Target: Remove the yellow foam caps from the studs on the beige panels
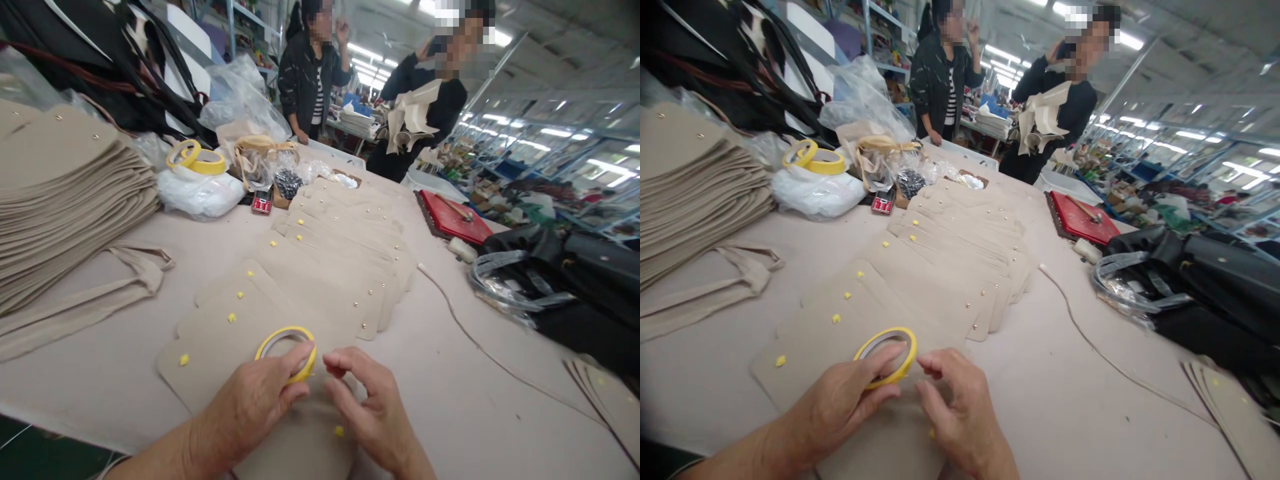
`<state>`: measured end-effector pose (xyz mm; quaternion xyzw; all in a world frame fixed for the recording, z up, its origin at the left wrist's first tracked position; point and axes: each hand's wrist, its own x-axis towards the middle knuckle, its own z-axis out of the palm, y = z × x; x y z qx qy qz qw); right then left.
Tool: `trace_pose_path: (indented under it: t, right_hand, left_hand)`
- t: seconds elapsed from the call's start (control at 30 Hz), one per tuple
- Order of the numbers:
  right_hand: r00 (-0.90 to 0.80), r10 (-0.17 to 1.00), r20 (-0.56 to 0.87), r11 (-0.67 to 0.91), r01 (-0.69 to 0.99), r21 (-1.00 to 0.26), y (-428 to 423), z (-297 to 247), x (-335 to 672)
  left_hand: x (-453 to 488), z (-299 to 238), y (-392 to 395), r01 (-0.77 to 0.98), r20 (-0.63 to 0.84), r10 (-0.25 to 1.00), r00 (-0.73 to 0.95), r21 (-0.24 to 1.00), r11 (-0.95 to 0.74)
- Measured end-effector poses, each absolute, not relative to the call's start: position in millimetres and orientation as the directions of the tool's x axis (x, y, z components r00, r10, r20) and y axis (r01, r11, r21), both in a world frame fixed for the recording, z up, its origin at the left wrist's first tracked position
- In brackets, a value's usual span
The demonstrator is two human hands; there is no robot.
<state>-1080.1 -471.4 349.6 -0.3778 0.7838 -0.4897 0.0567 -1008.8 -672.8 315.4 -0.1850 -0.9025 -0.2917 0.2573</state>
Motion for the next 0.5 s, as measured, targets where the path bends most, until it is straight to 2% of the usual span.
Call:
trace_pose_path:
  t: [0.27,0.5]
  right_hand:
    - [-0.573,-0.66,0.486,0.189,-0.752,-0.631,-482,328,-1069]
    - [-0.529,-0.532,0.661,0.292,-0.848,-0.443,-491,319,-1063]
  left_hand:
    - [-1009,310,-664,0.54,0.622,0.237,-0.746,0.357,0.762]
    - [-1014,317,-664,0.545,0.529,0.267,-0.805,0.484,0.684]
